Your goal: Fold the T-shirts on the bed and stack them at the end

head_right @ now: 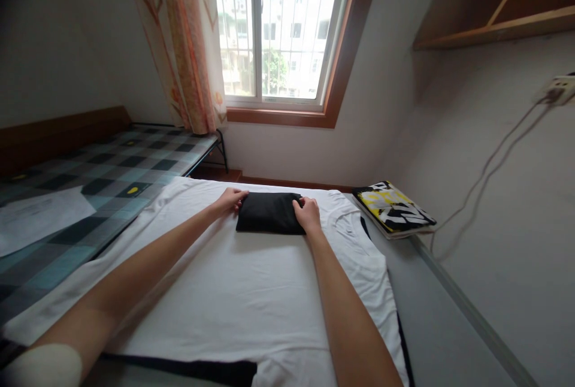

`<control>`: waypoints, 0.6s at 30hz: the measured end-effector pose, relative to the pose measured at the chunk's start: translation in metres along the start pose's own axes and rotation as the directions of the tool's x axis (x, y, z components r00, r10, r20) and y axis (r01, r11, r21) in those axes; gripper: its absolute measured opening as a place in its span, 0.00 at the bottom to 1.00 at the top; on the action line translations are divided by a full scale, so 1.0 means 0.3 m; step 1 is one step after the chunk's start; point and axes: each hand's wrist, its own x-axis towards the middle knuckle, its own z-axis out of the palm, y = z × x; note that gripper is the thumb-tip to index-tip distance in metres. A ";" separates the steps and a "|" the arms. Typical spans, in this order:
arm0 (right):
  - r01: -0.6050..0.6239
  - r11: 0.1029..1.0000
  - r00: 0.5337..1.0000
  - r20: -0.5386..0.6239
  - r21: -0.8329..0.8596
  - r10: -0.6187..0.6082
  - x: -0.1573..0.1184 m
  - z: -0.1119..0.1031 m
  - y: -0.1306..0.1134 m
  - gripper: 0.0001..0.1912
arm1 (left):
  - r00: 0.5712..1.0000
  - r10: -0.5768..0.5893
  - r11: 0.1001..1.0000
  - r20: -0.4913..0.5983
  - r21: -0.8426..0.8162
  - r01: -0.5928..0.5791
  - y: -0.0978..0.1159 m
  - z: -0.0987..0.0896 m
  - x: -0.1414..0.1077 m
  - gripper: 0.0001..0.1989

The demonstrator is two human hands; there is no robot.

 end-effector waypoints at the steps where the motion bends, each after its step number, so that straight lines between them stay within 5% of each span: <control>1: -0.008 1.000 1.000 0.016 0.027 0.007 0.002 0.000 0.001 0.17 | 1.000 -0.003 1.000 -0.011 0.011 0.003 0.004 0.006 0.011 0.16; 11: -0.058 0.968 0.998 0.004 0.244 0.058 0.021 -0.007 0.019 0.15 | 0.999 0.029 1.000 -0.025 0.001 -0.029 -0.019 0.004 0.007 0.13; 18: -0.116 0.990 0.993 0.013 0.077 0.116 -0.003 -0.007 0.000 0.15 | 1.000 0.013 0.998 -0.002 -0.068 -0.013 -0.028 0.001 0.001 0.14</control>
